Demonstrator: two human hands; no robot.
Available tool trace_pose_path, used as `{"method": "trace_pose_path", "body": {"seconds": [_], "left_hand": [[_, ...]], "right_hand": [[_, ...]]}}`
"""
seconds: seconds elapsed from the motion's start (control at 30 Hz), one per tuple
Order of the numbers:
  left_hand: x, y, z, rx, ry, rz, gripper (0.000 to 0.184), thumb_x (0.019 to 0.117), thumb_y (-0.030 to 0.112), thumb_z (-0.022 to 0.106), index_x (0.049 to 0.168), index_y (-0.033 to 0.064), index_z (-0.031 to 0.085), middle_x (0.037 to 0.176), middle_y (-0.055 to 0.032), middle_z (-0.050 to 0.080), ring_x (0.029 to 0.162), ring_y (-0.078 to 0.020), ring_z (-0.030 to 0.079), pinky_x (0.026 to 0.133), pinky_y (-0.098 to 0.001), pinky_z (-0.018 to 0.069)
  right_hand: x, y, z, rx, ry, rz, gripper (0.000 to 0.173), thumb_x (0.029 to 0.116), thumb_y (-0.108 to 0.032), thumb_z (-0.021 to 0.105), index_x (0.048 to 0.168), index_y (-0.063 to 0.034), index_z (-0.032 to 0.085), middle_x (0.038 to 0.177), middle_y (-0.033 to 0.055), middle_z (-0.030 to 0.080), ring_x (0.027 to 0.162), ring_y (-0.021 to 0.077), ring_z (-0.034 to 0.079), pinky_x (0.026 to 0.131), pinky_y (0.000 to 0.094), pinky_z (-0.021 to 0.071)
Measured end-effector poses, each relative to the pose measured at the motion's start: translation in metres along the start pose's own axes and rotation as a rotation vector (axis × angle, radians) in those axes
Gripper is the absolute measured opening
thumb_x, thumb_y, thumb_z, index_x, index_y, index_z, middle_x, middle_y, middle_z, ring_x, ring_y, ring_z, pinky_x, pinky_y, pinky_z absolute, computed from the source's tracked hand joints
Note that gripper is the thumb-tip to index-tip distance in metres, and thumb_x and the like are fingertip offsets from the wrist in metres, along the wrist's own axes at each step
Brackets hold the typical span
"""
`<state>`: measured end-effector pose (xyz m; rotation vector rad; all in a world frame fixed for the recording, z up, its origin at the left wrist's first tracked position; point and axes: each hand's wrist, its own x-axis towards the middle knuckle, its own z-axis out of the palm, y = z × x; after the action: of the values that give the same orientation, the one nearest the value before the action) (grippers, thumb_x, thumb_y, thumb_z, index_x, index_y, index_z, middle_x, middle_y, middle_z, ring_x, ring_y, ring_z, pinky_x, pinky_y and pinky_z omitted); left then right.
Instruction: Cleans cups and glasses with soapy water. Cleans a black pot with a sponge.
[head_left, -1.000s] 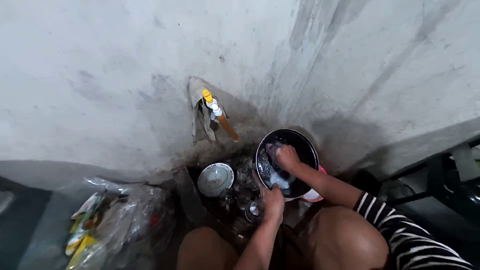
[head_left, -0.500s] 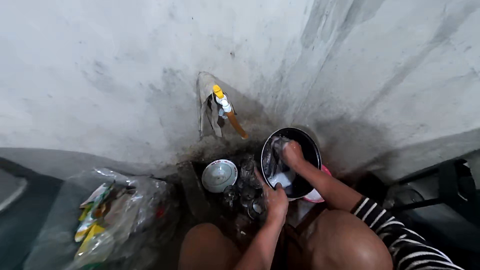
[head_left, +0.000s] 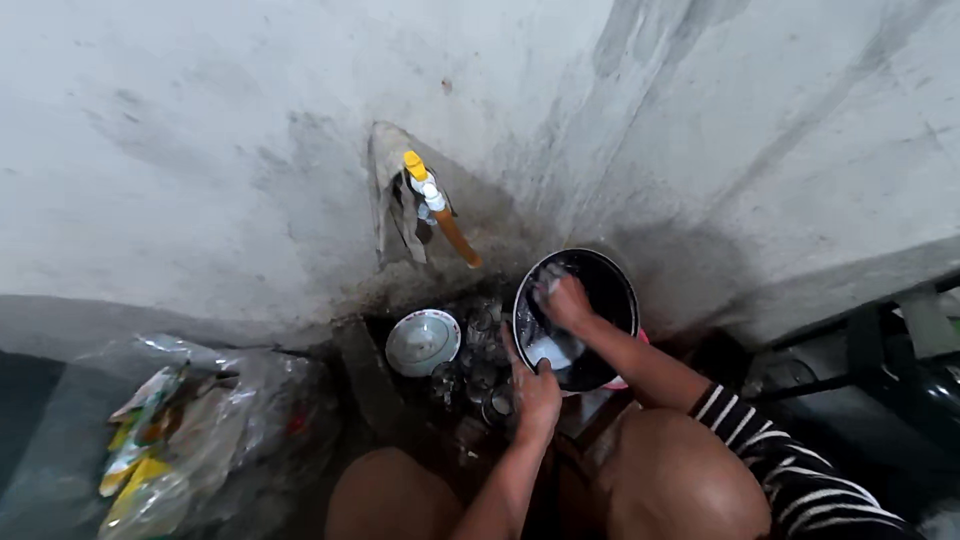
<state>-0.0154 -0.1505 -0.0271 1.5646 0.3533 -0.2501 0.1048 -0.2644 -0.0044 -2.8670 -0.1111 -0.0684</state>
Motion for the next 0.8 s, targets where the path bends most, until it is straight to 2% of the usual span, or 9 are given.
{"method": "trace_pose_path", "body": {"seconds": [0.17,0.27,0.37,0.43,0.53,0.57,0.67,0.77,0.8], "left_hand": [[0.027,-0.006,-0.006,0.124,0.042,0.263,0.083,0.1010,0.014,0.056,0.167,0.0218,0.007,0.164,-0.0148,0.034,0.137,-0.0283,0.053,0.111,-0.0484,0.0464],[0.032,0.001,-0.012,0.237,0.087,0.292,0.083,0.1004,0.011,0.057,0.167,0.0247,0.009,0.163,-0.0157,0.037,0.131,-0.0313,0.059,0.107,-0.0491,0.0490],[0.039,0.001,-0.015,0.285,0.120,0.288,0.084,0.1001,0.009,0.056,0.166,0.0281,0.008,0.167,-0.0149,0.028,0.128,-0.0344,0.060,0.105,-0.0507,0.0492],[0.047,0.005,-0.012,0.278,0.120,0.296,0.083,0.1007,0.009,0.055,0.166,0.0293,0.008,0.167,-0.0145,0.028,0.130,-0.0339,0.058,0.107,-0.0503,0.0484],[0.060,0.003,0.008,0.298,0.081,0.316,0.079,0.1030,0.014,0.052,0.166,0.0327,0.008,0.164,-0.0184,0.033,0.129,-0.0369,0.059,0.104,-0.0542,0.0503],[0.064,0.001,0.013,0.294,0.076,0.318,0.075,0.1047,0.018,0.050,0.166,0.0311,0.009,0.162,-0.0201,0.037,0.126,-0.0377,0.061,0.103,-0.0553,0.0509],[0.075,0.003,0.012,0.318,0.046,0.306,0.078,0.1027,0.017,0.053,0.166,0.0316,0.009,0.159,-0.0212,0.040,0.120,-0.0381,0.064,0.100,-0.0558,0.0528],[0.079,0.009,-0.001,0.381,0.035,0.290,0.088,0.0989,0.009,0.059,0.166,0.0342,0.008,0.162,-0.0204,0.036,0.122,-0.0379,0.063,0.103,-0.0537,0.0510],[0.079,0.010,-0.002,0.407,0.037,0.295,0.090,0.0982,0.008,0.060,0.166,0.0350,0.007,0.163,-0.0213,0.033,0.120,-0.0380,0.064,0.101,-0.0530,0.0525]], "right_hand": [[-0.043,0.014,0.029,0.195,-0.415,-0.156,0.041,0.0989,-0.028,0.062,0.136,-0.0085,0.063,0.134,0.0153,0.065,0.124,0.0294,0.062,0.109,0.0515,0.0475],[-0.049,0.024,0.012,-0.213,-0.412,-0.107,0.053,0.1053,-0.046,0.045,0.149,-0.0159,0.052,0.145,0.0144,0.058,0.132,0.0355,0.056,0.107,0.0644,0.0427],[-0.042,0.052,0.009,-0.536,-0.203,-0.114,0.057,0.1083,-0.050,0.035,0.147,-0.0134,0.055,0.161,0.0124,0.042,0.151,0.0358,0.034,0.123,0.0639,0.0194],[-0.044,0.050,0.021,-0.381,-0.215,-0.102,0.070,0.1064,-0.057,0.031,0.157,-0.0102,0.044,0.172,0.0098,0.021,0.160,0.0323,0.009,0.128,0.0620,-0.0009],[-0.067,0.032,0.044,0.269,-0.212,-0.166,0.052,0.1069,-0.035,0.042,0.145,-0.0035,0.056,0.148,0.0142,0.058,0.141,0.0226,0.050,0.120,0.0458,0.0362],[-0.070,0.026,0.043,0.437,-0.225,-0.190,0.055,0.1074,-0.034,0.036,0.149,-0.0013,0.051,0.147,0.0168,0.058,0.139,0.0231,0.053,0.119,0.0446,0.0388],[-0.070,0.046,0.038,0.287,-0.257,-0.418,0.059,0.1039,-0.033,0.043,0.153,-0.0002,0.044,0.159,0.0151,0.045,0.149,0.0235,0.040,0.126,0.0423,0.0297],[-0.047,0.091,0.021,-0.376,-0.330,-0.447,0.073,0.0948,-0.055,0.063,0.153,-0.0140,0.048,0.162,0.0133,0.041,0.152,0.0349,0.034,0.125,0.0593,0.0224],[-0.036,0.104,0.022,-0.477,-0.304,-0.390,0.076,0.0914,-0.047,0.070,0.156,-0.0164,0.045,0.165,0.0138,0.038,0.155,0.0380,0.027,0.126,0.0628,0.0171]]}}
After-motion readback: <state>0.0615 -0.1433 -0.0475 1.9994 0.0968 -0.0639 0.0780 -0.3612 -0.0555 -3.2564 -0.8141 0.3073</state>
